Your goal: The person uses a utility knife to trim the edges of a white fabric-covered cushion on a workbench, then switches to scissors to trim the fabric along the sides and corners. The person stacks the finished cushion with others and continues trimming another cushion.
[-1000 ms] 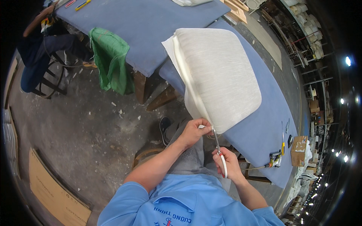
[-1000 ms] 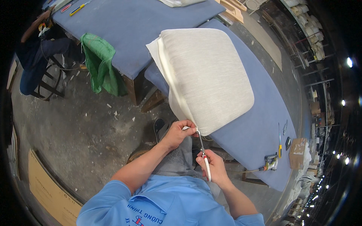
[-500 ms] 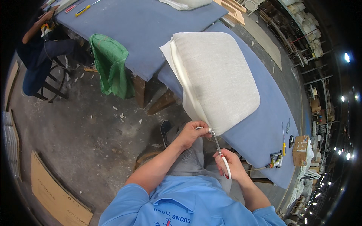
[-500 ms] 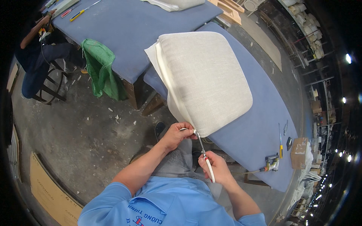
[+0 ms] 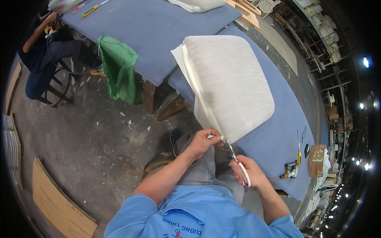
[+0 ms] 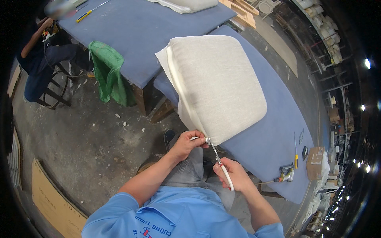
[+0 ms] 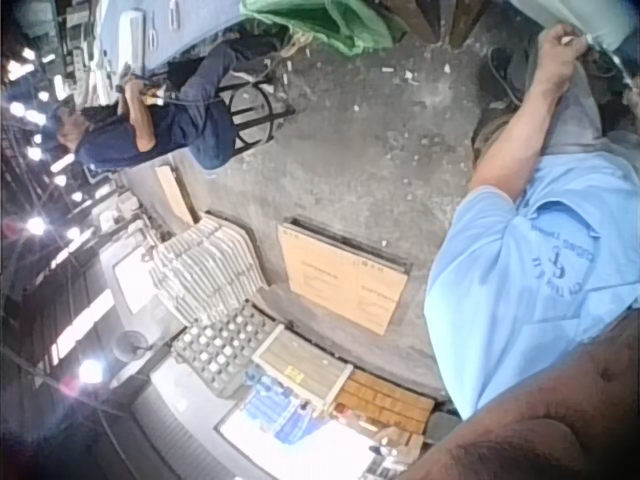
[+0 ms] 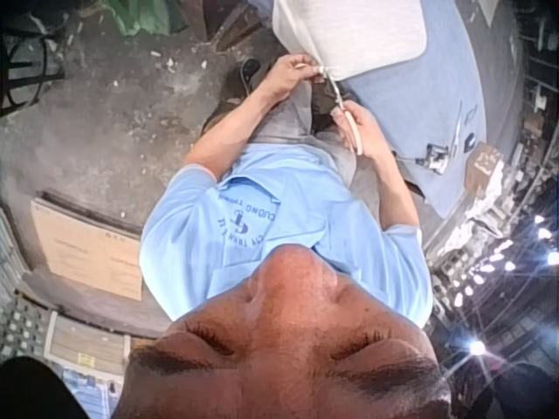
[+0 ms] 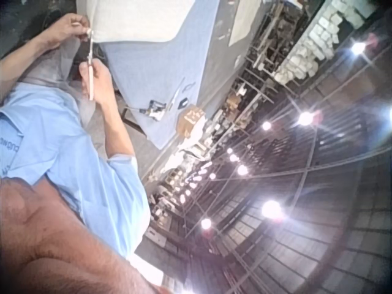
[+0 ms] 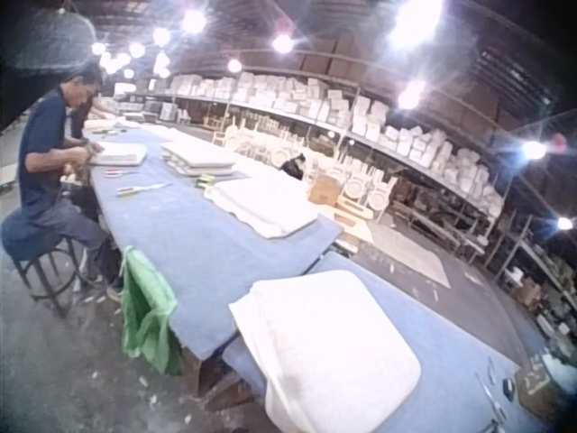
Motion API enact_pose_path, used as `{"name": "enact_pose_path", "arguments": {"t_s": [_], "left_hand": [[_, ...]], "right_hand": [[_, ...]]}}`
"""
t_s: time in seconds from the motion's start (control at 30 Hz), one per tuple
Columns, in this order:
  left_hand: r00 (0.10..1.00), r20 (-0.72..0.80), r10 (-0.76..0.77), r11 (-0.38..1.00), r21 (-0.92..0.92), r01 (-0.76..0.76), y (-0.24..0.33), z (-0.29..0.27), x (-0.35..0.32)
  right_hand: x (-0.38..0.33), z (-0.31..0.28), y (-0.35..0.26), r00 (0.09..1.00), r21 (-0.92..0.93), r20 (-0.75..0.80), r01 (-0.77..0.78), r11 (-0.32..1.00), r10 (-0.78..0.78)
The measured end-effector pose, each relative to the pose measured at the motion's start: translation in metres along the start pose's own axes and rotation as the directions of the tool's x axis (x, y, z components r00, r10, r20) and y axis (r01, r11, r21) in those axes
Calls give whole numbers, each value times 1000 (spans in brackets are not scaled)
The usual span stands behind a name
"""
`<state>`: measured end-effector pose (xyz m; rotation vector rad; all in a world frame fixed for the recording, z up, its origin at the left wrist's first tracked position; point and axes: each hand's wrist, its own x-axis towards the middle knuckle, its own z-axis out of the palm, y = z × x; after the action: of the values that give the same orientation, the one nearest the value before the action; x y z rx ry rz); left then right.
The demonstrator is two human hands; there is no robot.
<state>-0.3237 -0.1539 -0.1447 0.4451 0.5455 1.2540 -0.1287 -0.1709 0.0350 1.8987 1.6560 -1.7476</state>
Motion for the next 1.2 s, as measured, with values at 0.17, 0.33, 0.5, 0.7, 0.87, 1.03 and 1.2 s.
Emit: {"name": "enact_pose_path", "arguments": {"t_s": [0.17, 0.33, 0.5, 0.7, 0.87, 1.03, 1.2], "left_hand": [[1000, 2, 0, 1000, -6, 0, 0, 0, 0], [1000, 10, 14, 1000, -12, -14, -1, 0, -1], [1000, 7, 18, 1000, 14, -18, -1, -4, -6], [999, -25, -31, 950, -310, 22, 4, -25, -32], [979, -204, -19, 993, -119, -6, 34, -34, -71], [759, -508, 407, 913, 227, -338, 138, -61, -95], [286, -590, 755, 650, 615, -447, 269, -147, -67]], "right_hand": [[-1, -3, -3, 1000, -18, 25, -13, 1000, 13], [9, -2, -6, 1000, -60, 17, -3, 998, 4], [15, 3, 0, 999, -87, -51, -9, 996, 4], [-8, 4, 24, 983, 233, 14, 177, 956, -185], [-16, 7, 51, 964, 364, -9, 249, 897, -264], [-16, 16, 61, 953, 354, -35, 295, 888, -302], [-22, 20, 59, 946, 353, -55, 317, 880, -319]]}}
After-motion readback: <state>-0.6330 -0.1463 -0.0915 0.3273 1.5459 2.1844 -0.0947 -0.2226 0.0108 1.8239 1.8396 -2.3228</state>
